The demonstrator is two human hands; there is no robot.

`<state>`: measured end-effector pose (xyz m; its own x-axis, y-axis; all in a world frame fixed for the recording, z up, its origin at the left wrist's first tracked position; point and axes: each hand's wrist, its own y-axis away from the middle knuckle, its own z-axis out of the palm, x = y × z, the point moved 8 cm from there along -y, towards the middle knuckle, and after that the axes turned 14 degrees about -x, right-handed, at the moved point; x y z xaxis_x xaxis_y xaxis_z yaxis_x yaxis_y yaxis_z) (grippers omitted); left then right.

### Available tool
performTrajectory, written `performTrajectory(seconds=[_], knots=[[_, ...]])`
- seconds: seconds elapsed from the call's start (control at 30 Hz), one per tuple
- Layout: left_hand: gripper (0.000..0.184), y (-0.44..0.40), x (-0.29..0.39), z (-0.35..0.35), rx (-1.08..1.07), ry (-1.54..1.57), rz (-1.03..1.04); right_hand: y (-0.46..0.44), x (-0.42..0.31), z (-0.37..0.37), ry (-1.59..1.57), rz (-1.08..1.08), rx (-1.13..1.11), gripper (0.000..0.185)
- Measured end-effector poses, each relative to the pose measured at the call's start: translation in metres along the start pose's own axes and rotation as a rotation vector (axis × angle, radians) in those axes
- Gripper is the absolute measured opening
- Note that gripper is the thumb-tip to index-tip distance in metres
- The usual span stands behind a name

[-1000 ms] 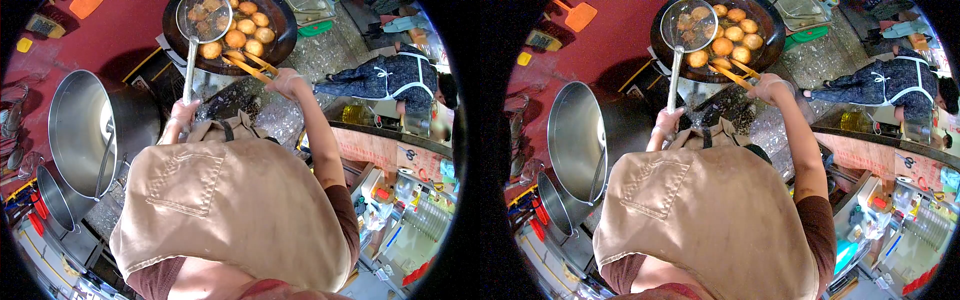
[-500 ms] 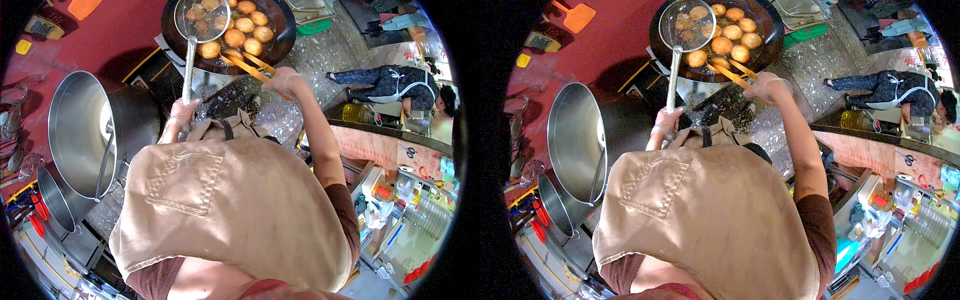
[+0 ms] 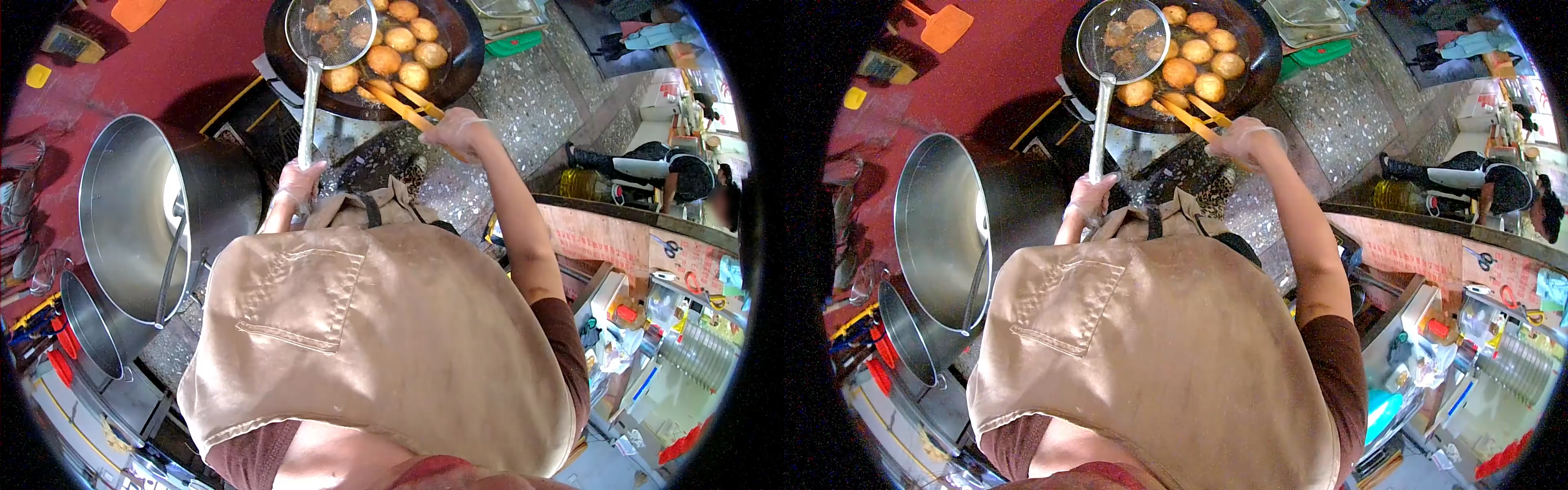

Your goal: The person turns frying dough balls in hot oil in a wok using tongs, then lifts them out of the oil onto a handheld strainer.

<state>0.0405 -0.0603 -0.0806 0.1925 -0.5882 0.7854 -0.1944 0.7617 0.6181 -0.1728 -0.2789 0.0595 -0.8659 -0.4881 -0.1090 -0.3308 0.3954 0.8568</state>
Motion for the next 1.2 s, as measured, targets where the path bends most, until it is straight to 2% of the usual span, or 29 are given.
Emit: performTrajectory(seconds=[0.2, 0.3, 0.37, 0.5, 0.63, 0.83, 0.9, 1.03, 1.1, 1.2], knots=[[0.025, 0.002, 0.002, 0.000, -0.006, -0.012, 0.001, -0.003, 0.006, 0.000, -0.029, 0.020, -0.007, 0.060], [0.024, 0.006, 0.005, 0.001, 0.006, -0.012, -0.027, -0.009, 0.007, 0.002, -0.042, -0.041, 0.011, 0.059], [0.024, 0.009, 0.012, 0.003, -0.012, -0.006, -0.020, -0.024, -0.002, 0.009, 0.074, -0.134, -0.009, 0.060], [0.024, 0.008, 0.010, 0.002, -0.006, -0.013, -0.023, -0.047, -0.005, 0.016, -0.043, -0.076, 0.049, 0.059], [0.025, 0.004, 0.006, 0.000, 0.015, -0.040, -0.039, -0.031, -0.022, 0.014, -0.169, 0.010, 0.101, 0.059], [0.027, 0.013, 0.015, -0.005, 0.052, -0.110, -0.028, -0.013, -0.028, 0.012, -0.172, -0.002, 0.056, 0.056], [0.032, 0.018, 0.015, -0.008, 0.070, -0.226, -0.076, -0.010, -0.024, 0.012, -0.145, -0.005, 0.032, 0.056], [0.030, 0.031, 0.019, -0.009, 0.075, -0.249, -0.090, -0.017, -0.021, 0.014, -0.129, -0.069, 0.002, 0.054], [0.032, 0.030, 0.012, -0.008, 0.059, -0.262, -0.119, -0.018, -0.015, 0.014, -0.162, -0.003, -0.016, 0.053], [0.032, 0.035, 0.011, -0.005, 0.078, -0.241, -0.124, -0.017, -0.014, 0.014, -0.215, -0.024, -0.026, 0.048]])
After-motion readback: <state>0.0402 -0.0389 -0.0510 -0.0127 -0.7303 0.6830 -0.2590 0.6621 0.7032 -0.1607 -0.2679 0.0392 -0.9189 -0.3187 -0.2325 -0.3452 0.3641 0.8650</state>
